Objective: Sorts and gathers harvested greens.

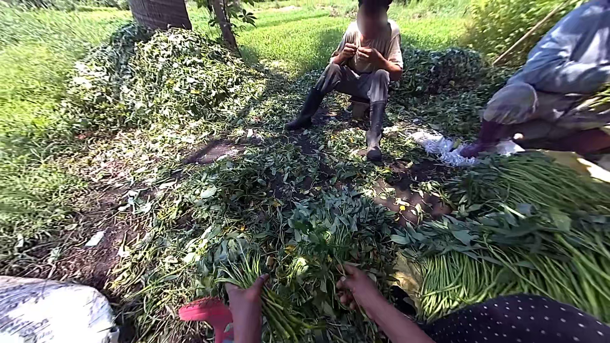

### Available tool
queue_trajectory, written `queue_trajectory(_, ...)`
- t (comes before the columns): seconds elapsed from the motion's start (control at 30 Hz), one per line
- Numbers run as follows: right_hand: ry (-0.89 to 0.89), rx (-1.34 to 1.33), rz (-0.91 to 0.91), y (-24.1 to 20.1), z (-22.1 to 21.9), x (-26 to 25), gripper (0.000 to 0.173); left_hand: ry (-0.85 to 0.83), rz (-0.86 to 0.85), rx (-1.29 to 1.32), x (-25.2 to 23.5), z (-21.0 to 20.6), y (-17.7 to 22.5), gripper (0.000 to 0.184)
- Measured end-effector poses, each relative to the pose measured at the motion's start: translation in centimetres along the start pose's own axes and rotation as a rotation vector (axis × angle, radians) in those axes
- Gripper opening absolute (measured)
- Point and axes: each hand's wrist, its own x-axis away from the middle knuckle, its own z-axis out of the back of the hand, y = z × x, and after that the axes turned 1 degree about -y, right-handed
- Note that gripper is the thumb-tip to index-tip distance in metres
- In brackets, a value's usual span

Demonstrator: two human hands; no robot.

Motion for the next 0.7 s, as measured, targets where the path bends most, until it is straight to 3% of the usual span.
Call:
queue_trajectory(0.17, -0.036, -0.261, -0.069, 1.3, 0.5, -0.3, 0.043, -0.046, 0.111, -0.021, 1.2, -0.7, -0.5, 0.083)
queue_trajectory(0.3, -0.247, -0.398, -0.016, 0.0, 0.0, 1.0, 0.048, -0.056, 0.155, -0.043, 1.1, -1.2, -0.6, 0.086)
queue_trajectory(0.43, -0.048, -0.361, -0.163, 1.6, -1.3, 0.3, 0.044, -0.096, 0.182, -0.074, 1.3, -1.5, -0.7, 0.086)
queue_trajectory(0.57, -0.184, -0.249, -0.141, 3.0, -2.8, 1.4, 0.053, -0.202, 0.315, -0.076, 2.4, -2.1, -1.4, 0.083)
queue_trajectory(0.7, -0.301, -0.086, -0.126, 4.1, -3.8, 1.7, 0.048, -0.318, 0.472, -0.125, 3.4, -3.3, -3.7, 0.075)
